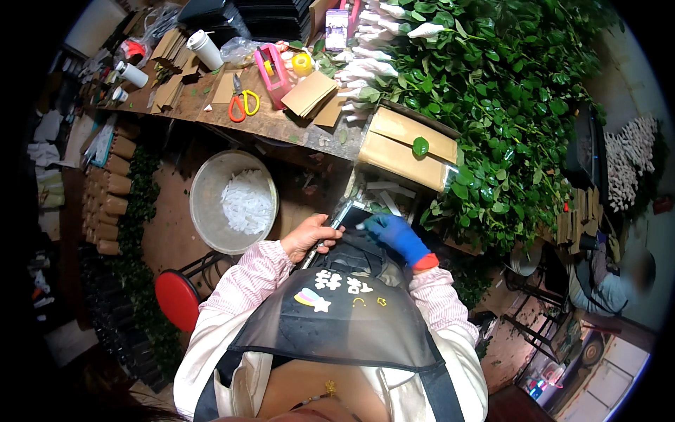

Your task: The person assembles small cardboard boxes and places artificial green leaves and white flowers inside them. They repeatedly pick leaves from a nearby pile, insert them into the boxes, and then close the boxes. The task is performed at a cluttered workbench with various tools and materials visible.

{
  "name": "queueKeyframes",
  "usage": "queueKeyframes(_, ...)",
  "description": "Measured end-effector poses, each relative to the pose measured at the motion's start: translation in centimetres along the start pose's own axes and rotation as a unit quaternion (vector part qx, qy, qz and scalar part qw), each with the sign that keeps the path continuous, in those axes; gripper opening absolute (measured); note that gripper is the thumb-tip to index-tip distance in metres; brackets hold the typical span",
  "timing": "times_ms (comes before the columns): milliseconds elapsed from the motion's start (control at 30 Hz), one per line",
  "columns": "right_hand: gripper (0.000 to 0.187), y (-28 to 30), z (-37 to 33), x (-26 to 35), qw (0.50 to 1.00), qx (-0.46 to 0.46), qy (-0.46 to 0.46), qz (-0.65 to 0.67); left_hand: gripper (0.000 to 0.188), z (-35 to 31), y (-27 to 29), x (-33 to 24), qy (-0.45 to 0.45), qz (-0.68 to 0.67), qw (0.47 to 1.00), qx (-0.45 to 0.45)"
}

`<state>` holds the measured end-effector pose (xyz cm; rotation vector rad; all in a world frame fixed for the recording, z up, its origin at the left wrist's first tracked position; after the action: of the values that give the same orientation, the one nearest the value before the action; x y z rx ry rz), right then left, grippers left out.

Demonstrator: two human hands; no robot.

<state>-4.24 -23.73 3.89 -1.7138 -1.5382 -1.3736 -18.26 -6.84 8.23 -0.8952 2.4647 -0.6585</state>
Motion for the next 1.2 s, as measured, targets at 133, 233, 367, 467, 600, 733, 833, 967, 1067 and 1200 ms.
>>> queueKeyframes(133, 0.029, 1.6, 0.1, -0.2, 0.908, -0.093, 0.035, -0.407, 0.027, 0.7, 1.0, 0.2, 0.02, -0.066, 0.997, 0.031)
queueKeyframes(233, 0.028, 0.7, -0.7, 7.5, 0.936, -0.144, 0.172, -0.271, 0.018, 0.7, 1.8, 0.8, 0.017, -0.092, 0.995, 0.025)
queueKeyframes(367, 0.022, -0.6, -0.8, 12.0, 0.935, -0.101, 0.276, -0.2, 0.033, 0.9, 1.5, 0.8, 0.058, -0.13, 0.987, 0.068)
queueKeyframes(467, 0.02, -1.0, -0.1, 11.2, 0.931, -0.09, 0.264, -0.237, 0.032, 1.2, 1.6, 0.9, 0.059, -0.127, 0.988, 0.058)
queueKeyframes(600, 0.021, -0.9, -0.2, 11.5, 0.922, -0.098, 0.267, -0.264, 0.031, 1.1, 1.6, 1.1, 0.058, -0.118, 0.99, 0.056)
queueKeyframes(733, 0.022, -1.4, -0.5, 11.8, 0.902, -0.099, 0.296, -0.298, 0.029, 1.1, 1.8, 1.3, 0.054, -0.127, 0.989, 0.06)
queueKeyframes(833, 0.023, -1.8, -0.4, 11.8, 0.91, -0.108, 0.278, -0.288, 0.027, 0.8, 1.8, 1.4, 0.045, -0.129, 0.989, 0.049)
queueKeyframes(967, 0.027, -2.0, 0.0, 11.9, 0.909, -0.074, 0.234, -0.337, 0.025, 0.5, 1.6, 1.4, 0.038, -0.128, 0.991, 0.031)
queueKeyframes(1067, 0.029, -3.3, -0.1, 13.2, 0.896, -0.008, 0.266, -0.355, 0.021, 0.8, 1.8, 1.4, 0.039, -0.131, 0.989, 0.055)
queueKeyframes(1200, 0.037, -2.4, 1.4, 9.2, 0.978, -0.018, 0.114, -0.175, 0.019, 0.4, 1.5, 1.5, 0.035, -0.127, 0.991, 0.024)
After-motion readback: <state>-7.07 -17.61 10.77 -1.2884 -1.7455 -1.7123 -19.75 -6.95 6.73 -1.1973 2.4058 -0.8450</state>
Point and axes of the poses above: each hand's wrist, its own z-axis towards the middle knuckle, its own y-axis out of the back of the hand, x = y × z, the point moved 5 cm from there along z, towards the middle knuckle, and after that the axes turned 15 degrees about y, right-handed, at the moved point
